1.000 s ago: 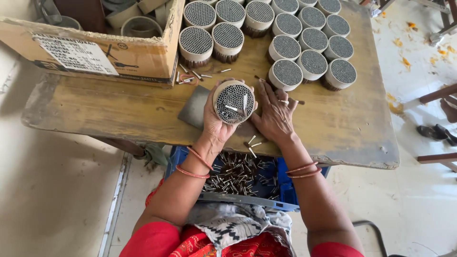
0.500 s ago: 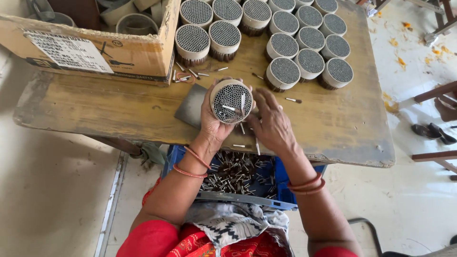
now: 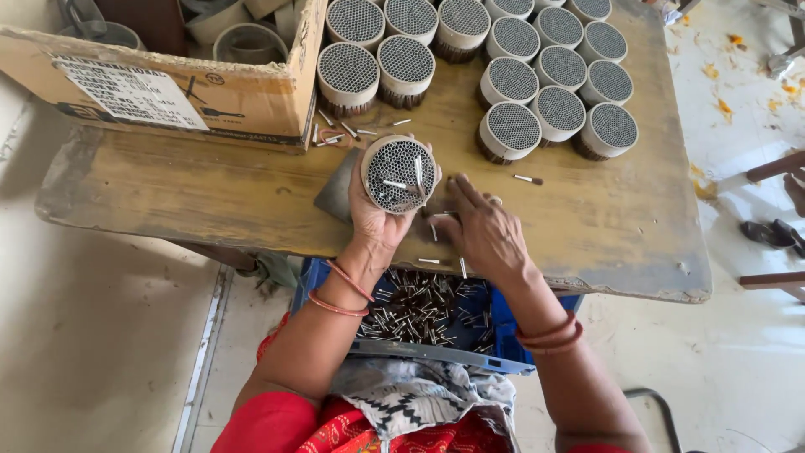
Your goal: The person presses dark incense paste into a cylindrical mesh-topped mold by hand, inserts small incense sticks into the filled mold, and sets finished molds on the table. They repeatedly take paste from a cup, fill molds one at a time, and place completed molds with a batch on the worktable.
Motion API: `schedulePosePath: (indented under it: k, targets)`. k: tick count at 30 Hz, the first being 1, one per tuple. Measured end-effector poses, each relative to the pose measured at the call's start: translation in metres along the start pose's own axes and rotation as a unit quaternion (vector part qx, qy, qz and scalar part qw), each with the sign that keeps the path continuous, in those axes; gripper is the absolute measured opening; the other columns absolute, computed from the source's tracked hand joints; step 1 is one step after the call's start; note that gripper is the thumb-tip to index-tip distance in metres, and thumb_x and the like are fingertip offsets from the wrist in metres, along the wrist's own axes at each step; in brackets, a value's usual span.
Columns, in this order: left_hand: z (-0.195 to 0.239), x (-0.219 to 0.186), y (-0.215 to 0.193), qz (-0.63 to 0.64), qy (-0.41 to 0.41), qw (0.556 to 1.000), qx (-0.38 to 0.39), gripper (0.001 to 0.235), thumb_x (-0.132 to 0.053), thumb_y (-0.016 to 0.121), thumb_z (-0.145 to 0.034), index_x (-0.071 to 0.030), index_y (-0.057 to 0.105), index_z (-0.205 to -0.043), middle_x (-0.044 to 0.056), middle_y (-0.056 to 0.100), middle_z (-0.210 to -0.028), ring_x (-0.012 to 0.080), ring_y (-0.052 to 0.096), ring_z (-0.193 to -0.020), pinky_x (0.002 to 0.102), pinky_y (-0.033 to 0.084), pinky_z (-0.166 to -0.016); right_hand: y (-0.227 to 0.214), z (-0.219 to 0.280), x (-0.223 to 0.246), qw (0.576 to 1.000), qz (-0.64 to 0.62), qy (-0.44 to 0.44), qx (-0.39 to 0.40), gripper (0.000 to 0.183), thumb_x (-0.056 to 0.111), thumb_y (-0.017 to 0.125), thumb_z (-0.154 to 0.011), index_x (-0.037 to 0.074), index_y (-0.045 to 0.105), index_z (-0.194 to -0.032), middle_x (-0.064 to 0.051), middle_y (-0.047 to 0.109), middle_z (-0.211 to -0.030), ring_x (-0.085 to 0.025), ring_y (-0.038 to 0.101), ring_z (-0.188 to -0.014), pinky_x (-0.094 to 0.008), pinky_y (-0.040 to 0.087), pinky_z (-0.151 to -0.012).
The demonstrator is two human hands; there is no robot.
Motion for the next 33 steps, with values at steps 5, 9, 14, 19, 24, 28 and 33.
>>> schedulePosePath:
  k: [5, 9, 14, 19, 24, 28, 33]
  targets:
    - [0.001, 0.002, 0.002, 0.003, -0.008, 1.000, 0.005, 0.047, -0.044, 0.050, -0.108, -0.004, 0.068, -0.125, 0.016, 0.071, -0.123, 0.0406, 0.063, -0.123, 0.061, 0.053, -0.104, -0.037, 0.029, -0.034, 0.998, -0.040, 0.000, -0.050, 0.059, 0.049, 0.066, -0.094, 0.009, 0.067, -0.138, -0.012, 0.062, -0.144, -0.035, 0.061, -0.126, -0.046, 0.050, -0.103]
    - [0.004, 0.005, 0.009, 0.015, -0.017, 1.000, 0.010, 0.045, -0.043, 0.050, -0.107, -0.005, 0.068, -0.123, 0.015, 0.071, -0.122, 0.0400, 0.063, -0.122, 0.061, 0.053, -0.103, -0.029, 0.023, -0.118, 0.982, -0.137, 0.072, -0.110, 0.061, 0.050, 0.061, -0.099, 0.009, 0.062, -0.144, -0.017, 0.055, -0.154, -0.037, 0.049, -0.143, -0.050, 0.038, -0.118]
    - [0.004, 0.004, 0.006, 0.008, -0.009, 1.000, 0.006, 0.045, -0.043, 0.050, -0.108, -0.005, 0.068, -0.123, 0.015, 0.071, -0.122, 0.0405, 0.063, -0.123, 0.060, 0.054, -0.104, -0.010, 0.005, -0.047, 0.979, -0.200, 0.011, -0.026, 0.079, 0.053, 0.066, -0.092, 0.004, 0.048, -0.151, -0.022, 0.047, -0.154, -0.042, 0.044, -0.144, -0.050, 0.035, -0.118]
    - [0.002, 0.002, 0.013, -0.035, -0.006, 0.999, 0.012, 0.047, -0.043, 0.050, -0.108, -0.002, 0.068, -0.124, 0.016, 0.071, -0.121, 0.0403, 0.063, -0.123, 0.059, 0.054, -0.104, -0.004, 0.005, 0.030, 0.971, -0.203, -0.128, 0.005, 0.077, 0.043, 0.075, -0.087, 0.001, 0.051, -0.147, -0.026, 0.044, -0.155, -0.046, 0.041, -0.144, -0.051, 0.034, -0.118]
    - [0.000, 0.004, 0.011, -0.045, -0.011, 0.999, 0.017, 0.043, -0.040, 0.050, -0.108, -0.004, 0.067, -0.124, 0.015, 0.072, -0.120, 0.0378, 0.066, -0.117, 0.059, 0.056, -0.100, 0.001, 0.048, 0.053, 0.963, -0.187, -0.192, -0.001, 0.043, 0.016, 0.071, -0.094, 0.004, 0.066, -0.135, -0.017, 0.059, -0.146, -0.038, 0.054, -0.140, -0.046, 0.043, -0.119]
    - [0.001, 0.010, 0.007, -0.047, -0.025, 0.999, 0.010, 0.040, -0.038, 0.051, -0.110, -0.004, 0.067, -0.124, 0.015, 0.072, -0.120, 0.0359, 0.067, -0.116, 0.058, 0.057, -0.099, -0.011, 0.089, 0.064, 0.960, -0.178, -0.211, -0.048, 0.039, 0.006, 0.069, -0.093, 0.004, 0.069, -0.132, -0.016, 0.063, -0.140, -0.036, 0.057, -0.138, -0.044, 0.047, -0.117]
    - [0.004, 0.017, 0.017, -0.042, -0.054, 0.997, 0.025, 0.036, -0.035, 0.053, -0.109, -0.003, 0.066, -0.120, 0.016, 0.071, -0.119, 0.0370, 0.068, -0.115, 0.058, 0.057, -0.100, -0.037, 0.106, 0.061, 0.963, -0.133, -0.195, -0.130, 0.025, 0.012, 0.080, -0.083, 0.009, 0.076, -0.108, -0.008, 0.071, -0.119, -0.028, 0.064, -0.117, -0.042, 0.051, -0.103]
Point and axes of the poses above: each hand's wrist, its own z-axis away from the middle knuckle, its own y-axis out of the palm, x = y × z, the point moved 10 cm from there along -z, towards the middle knuckle
